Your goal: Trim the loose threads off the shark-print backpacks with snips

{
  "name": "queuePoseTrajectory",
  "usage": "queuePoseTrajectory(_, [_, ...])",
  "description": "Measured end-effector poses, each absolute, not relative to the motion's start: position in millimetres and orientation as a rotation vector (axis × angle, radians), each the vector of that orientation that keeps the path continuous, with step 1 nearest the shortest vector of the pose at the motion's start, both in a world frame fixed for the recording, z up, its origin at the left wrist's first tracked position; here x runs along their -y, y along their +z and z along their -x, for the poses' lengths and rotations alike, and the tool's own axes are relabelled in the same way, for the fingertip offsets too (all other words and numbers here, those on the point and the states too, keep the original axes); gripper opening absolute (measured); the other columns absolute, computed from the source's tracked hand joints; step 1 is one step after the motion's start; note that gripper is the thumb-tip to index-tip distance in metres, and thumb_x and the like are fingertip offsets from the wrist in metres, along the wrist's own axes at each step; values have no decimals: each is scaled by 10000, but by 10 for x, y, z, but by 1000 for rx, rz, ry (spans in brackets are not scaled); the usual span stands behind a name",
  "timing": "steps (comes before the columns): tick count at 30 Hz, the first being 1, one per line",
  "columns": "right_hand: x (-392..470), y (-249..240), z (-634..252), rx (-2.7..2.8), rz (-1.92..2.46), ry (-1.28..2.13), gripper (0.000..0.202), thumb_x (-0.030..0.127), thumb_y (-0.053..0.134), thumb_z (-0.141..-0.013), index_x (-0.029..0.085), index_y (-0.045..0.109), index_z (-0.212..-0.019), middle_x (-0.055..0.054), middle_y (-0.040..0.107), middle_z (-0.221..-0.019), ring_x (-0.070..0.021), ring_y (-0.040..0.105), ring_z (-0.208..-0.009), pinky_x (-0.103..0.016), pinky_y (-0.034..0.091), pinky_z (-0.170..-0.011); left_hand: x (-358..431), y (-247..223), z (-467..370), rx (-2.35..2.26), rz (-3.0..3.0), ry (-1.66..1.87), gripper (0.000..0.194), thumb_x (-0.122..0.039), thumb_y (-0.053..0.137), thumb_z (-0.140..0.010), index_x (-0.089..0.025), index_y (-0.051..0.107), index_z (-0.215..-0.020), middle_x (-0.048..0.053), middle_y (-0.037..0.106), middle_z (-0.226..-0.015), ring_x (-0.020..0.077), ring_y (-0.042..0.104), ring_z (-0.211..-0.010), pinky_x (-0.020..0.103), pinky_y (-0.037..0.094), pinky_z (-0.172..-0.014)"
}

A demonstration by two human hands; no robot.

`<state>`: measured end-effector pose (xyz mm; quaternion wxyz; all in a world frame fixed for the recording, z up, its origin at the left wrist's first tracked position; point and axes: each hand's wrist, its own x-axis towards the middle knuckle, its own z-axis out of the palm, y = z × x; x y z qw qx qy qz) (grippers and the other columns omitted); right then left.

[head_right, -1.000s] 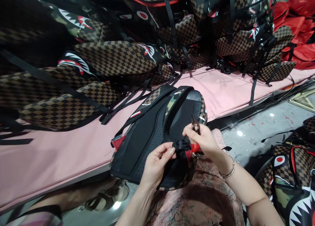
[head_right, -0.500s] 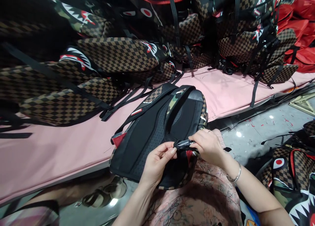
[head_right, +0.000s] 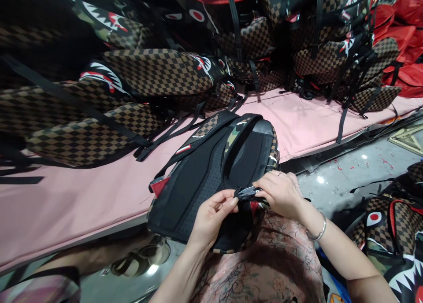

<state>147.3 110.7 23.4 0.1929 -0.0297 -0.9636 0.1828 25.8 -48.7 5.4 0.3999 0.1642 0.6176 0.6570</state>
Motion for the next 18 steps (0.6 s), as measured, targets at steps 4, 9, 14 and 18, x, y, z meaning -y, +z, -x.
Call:
queuePoseTrajectory(4, [-1099,256,-1464,2732,67,504,280,360,380,-924,173,589,-928,-57,613,-816,-165,504,-737,-290,370,-689,483,49,-259,-1556,-427,1651,249,-307,692,-637,-127,628,-796,-17,575,-596,93,508,-540,200,382,-551])
queuePoseTrajectory(9, [-1055,322,-1429,2760,63,473,295,348,366,-928,170,600,-905,-59,609,-788,-169,485,-710,-294,358,-670,480,62,-262,-1568,-428,1639,250,-311,687,-639,-126,626,-796,-12,576,-629,98,509,-547,208,386,-553])
queuePoseTrajectory(14, [-1015,289,-1413,2611,138,673,229,285,422,-908,174,614,-850,-46,624,-760,-158,512,-696,-294,377,-671,488,73,-258,-1559,-400,1646,255,-306,702,-622,-129,625,-790,-10,577,-635,101,511,-544,215,392,-556])
queuePoseTrajectory(18, [-952,183,-1442,2312,452,1120,136,223,466,-862,188,593,-895,-28,625,-827,-147,560,-770,-280,427,-717,501,82,-236,-1477,-374,1669,285,-335,689,-636,-117,626,-809,-2,571,-585,104,491,-545,219,386,-556])
